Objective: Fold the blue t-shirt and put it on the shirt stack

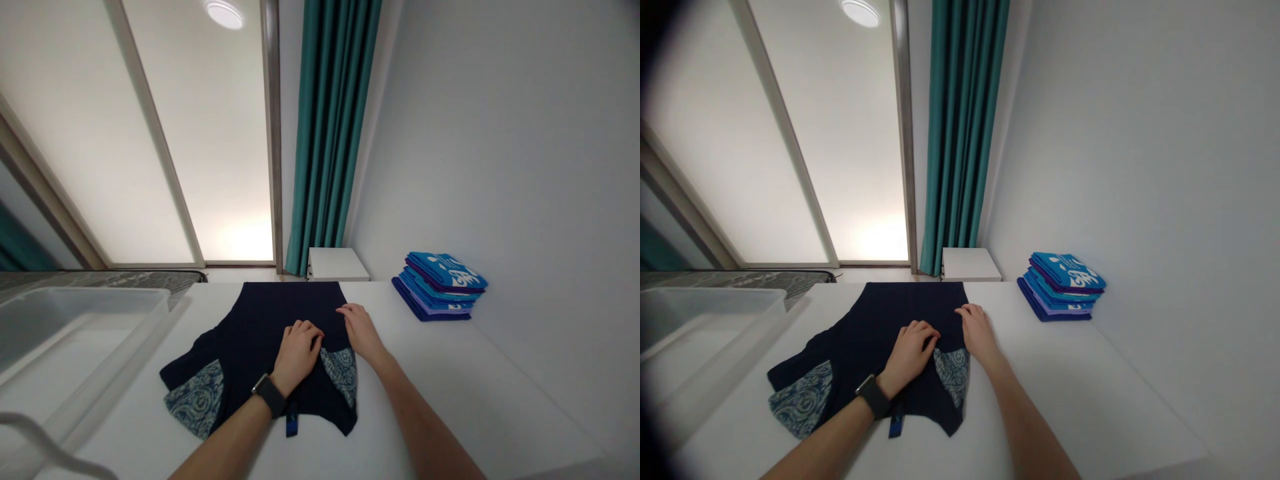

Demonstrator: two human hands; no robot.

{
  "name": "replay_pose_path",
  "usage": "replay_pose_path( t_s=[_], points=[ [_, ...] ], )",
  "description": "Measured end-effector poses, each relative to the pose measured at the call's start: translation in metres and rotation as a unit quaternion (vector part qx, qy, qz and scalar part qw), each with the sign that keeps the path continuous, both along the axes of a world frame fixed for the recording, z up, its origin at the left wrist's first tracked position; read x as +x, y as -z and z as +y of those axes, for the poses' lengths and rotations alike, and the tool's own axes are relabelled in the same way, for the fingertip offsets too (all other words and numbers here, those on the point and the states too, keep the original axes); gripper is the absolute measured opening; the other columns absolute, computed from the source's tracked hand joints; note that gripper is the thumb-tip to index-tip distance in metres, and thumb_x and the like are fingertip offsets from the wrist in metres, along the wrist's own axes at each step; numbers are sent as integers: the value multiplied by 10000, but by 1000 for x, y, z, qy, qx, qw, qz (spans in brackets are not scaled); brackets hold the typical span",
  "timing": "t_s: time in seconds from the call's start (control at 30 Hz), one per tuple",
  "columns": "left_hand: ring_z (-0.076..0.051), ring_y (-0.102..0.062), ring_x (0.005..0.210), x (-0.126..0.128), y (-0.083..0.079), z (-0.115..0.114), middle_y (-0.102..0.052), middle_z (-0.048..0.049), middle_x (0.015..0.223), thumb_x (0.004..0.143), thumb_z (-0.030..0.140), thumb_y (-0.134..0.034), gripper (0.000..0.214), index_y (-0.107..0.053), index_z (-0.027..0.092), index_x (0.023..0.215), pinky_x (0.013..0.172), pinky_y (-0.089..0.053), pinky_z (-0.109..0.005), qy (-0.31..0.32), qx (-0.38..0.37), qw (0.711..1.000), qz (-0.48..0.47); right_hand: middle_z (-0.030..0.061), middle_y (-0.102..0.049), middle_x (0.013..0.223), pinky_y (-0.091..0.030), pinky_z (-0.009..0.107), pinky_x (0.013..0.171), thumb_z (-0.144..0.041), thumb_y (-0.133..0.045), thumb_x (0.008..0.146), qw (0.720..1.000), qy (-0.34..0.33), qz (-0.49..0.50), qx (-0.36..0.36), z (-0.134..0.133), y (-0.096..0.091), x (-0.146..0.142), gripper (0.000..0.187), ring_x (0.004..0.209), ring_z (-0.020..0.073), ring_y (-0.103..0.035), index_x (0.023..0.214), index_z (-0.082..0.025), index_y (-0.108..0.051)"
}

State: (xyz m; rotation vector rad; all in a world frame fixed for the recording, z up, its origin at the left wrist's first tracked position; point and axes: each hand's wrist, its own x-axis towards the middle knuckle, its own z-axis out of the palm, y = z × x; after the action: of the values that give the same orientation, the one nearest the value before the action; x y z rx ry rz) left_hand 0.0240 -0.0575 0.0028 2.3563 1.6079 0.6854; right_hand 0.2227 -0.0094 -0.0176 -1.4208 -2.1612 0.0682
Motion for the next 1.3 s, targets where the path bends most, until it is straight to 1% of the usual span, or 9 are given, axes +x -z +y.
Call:
replay_pose_path(
  t_s=[0.1, 0.2, 0.33, 0.43, 0.5, 0.67, 0.97, 1.13, 1.3],
  points=[
    [-209, -519, 985, 1, -2, -1, -653, -33, 1014, 936, 213, -443, 232, -673, 238, 946, 840, -355, -370, -6, -5, 1000, 2, 86, -586, 1147, -398, 347, 944, -33, -395, 828, 999, -2, -44, -15, 2, 1, -8, 381, 1118, 213, -483, 1060, -217, -636],
    [-211, -516, 991, 1, -5, -2, -652, -39, 1017, 955, 245, -407, 266, -673, 235, 943, 848, -355, -372, -10, -12, 1000, 4, 66, -576, 1055, -393, 331, 914, -12, -433, 768, 999, 6, -49, -18, 2, 0, -9, 328, 1059, 206, -488, 947, -218, -615],
    [-215, -514, 989, 3, -10, -5, -644, -37, 1010, 983, 346, -343, 339, -665, 244, 954, 855, -358, -370, -11, -15, 1000, 3, 53, -549, 996, -392, 329, 885, -84, -481, 792, 999, 8, -32, -4, 0, 0, -9, 187, 1006, 207, -486, 895, -220, -556],
    [-225, -509, 1006, 4, -10, -8, -624, -36, 1020, 944, 407, -425, 275, -654, 261, 986, 880, -356, -375, -10, -9, 1000, 9, 49, -544, 982, -391, 322, 862, -151, -497, 845, 1000, 1, -31, -3, 0, 1, -9, 86, 985, 205, -489, 879, -223, -530],
    [-238, -503, 1020, 5, -9, -9, -607, -42, 1028, 889, 395, -514, 222, -645, 260, 1006, 895, -352, -383, -8, 3, 1000, 25, 47, -548, 968, -391, 313, 842, -160, -492, 865, 999, 5, -39, -14, 2, 2, -9, 68, 959, 200, -498, 874, -220, -522],
    [-249, -497, 1021, 4, -5, -10, -582, -48, 1027, 806, 304, -586, 228, -628, 251, 1025, 898, -350, -393, 6, 21, 999, 47, 48, -561, 952, -386, 305, 820, -143, -457, 892, 998, 28, -56, -32, 6, 2, -7, 97, 924, 200, -514, 887, -219, -517],
    [-246, -490, 1042, 4, -4, -9, -567, -54, 1080, 816, 296, -571, 249, -616, 244, 1055, 912, -346, -395, 7, 19, 999, 48, 51, -596, 989, -376, 321, 838, -172, -466, 906, 998, 56, -26, -22, 11, 8, -3, 148, 963, 215, -518, 979, -224, -584],
    [-241, -490, 1053, 3, -4, -10, -571, -50, 1075, 826, 305, -557, 228, -613, 236, 1036, 916, -350, -388, 5, 10, 999, 52, 52, -613, 903, -372, 311, 837, -281, -438, 947, 996, 85, 28, -15, 20, 15, 9, 212, 913, 204, -540, 892, -211, -630],
    [-237, -495, 1034, 3, -5, -10, -572, -41, 1054, 817, 295, -577, 216, -610, 228, 1019, 905, -357, -389, 7, 27, 998, 48, 50, -601, 902, -369, 298, 842, -312, -468, 940, 997, 77, 24, -15, 22, 17, 13, 229, 920, 194, -537, 837, -209, -644]
  ],
)
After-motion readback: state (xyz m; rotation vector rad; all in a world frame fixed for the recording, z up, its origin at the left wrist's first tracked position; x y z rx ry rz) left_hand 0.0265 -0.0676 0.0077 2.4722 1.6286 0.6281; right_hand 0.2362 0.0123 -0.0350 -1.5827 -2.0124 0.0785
